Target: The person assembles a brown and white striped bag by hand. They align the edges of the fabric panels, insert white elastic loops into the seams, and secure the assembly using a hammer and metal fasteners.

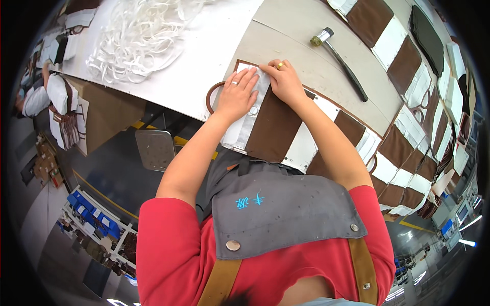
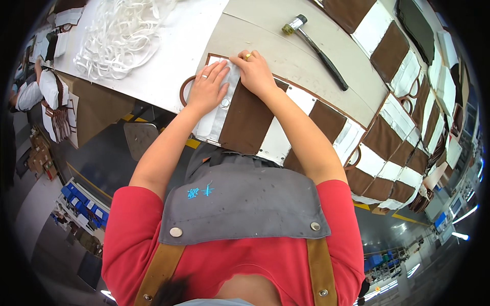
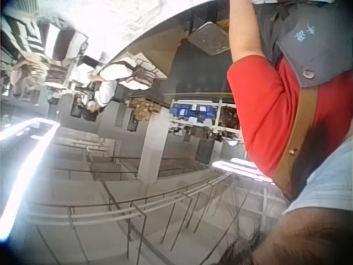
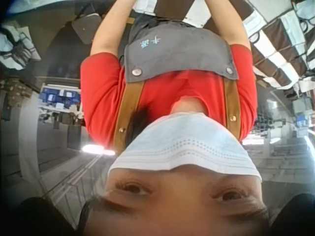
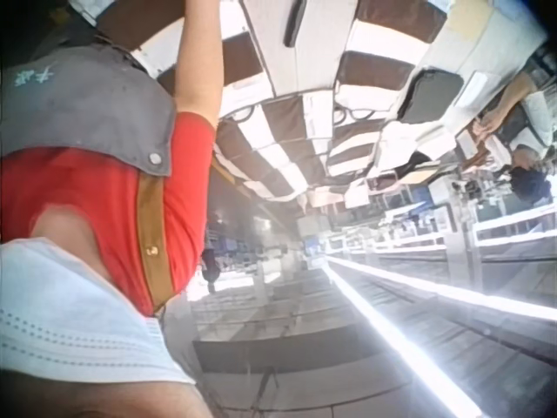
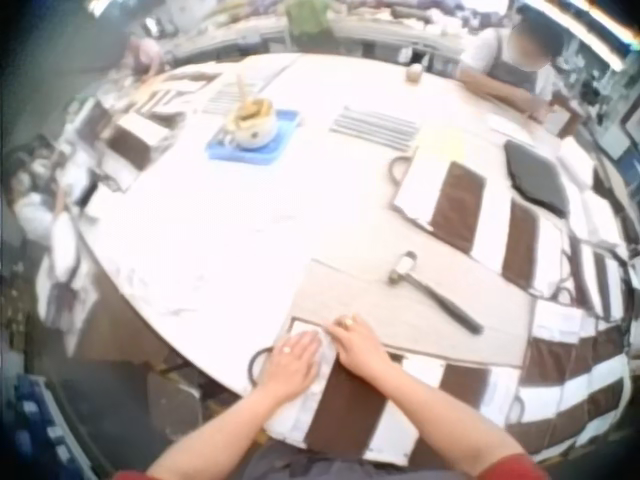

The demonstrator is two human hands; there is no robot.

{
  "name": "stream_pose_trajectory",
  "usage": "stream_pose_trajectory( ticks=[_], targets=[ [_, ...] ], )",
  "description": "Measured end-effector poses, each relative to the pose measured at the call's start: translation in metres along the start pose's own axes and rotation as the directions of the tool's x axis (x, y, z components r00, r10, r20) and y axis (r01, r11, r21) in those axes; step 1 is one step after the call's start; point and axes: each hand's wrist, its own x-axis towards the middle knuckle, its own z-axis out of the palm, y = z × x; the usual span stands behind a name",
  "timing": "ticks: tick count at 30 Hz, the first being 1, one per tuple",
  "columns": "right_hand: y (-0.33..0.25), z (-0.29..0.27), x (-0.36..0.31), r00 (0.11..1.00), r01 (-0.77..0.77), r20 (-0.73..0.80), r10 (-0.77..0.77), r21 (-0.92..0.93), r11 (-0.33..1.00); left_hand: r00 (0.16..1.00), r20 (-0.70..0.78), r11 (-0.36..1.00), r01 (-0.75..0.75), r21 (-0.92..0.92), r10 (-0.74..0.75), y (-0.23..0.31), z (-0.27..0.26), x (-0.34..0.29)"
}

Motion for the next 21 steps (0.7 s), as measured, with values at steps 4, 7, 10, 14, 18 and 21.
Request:
stream_pose_trajectory(
  ticks=[4,7,10,14,18,21],
  targets=[
    [-0.007,-0.002,0.003,0.981,0.160,0.148,-0.126,-0.256,0.953,1.000,-0.001,1.000,-0.001,-0.011,0.001,-0.002,0.000,0.005],
    [-0.012,-0.010,0.009,0.960,0.173,0.262,-0.097,-0.283,0.943,0.999,0.032,0.995,0.027,-0.091,-0.024,-0.003,-0.003,0.008],
    [0.005,-0.005,-0.001,0.998,0.013,0.066,-0.007,-0.088,0.996,0.995,0.025,0.976,0.104,-0.194,-0.101,-0.011,-0.008,0.009],
    [0.003,-0.029,-0.023,0.945,-0.326,-0.006,0.326,-0.066,0.943,0.911,-0.050,0.880,0.380,-0.285,-0.409,-0.034,-0.022,-0.021],
    [0.001,-0.048,-0.007,0.882,-0.367,0.297,0.367,-0.058,0.929,0.845,0.032,0.735,0.482,-0.477,-0.533,-0.023,-0.025,-0.048],
    [-0.002,-0.069,0.005,0.826,-0.355,0.476,0.302,0.022,0.935,0.765,0.145,0.467,0.518,-0.717,-0.628,-0.026,-0.032,-0.042]
  ],
)
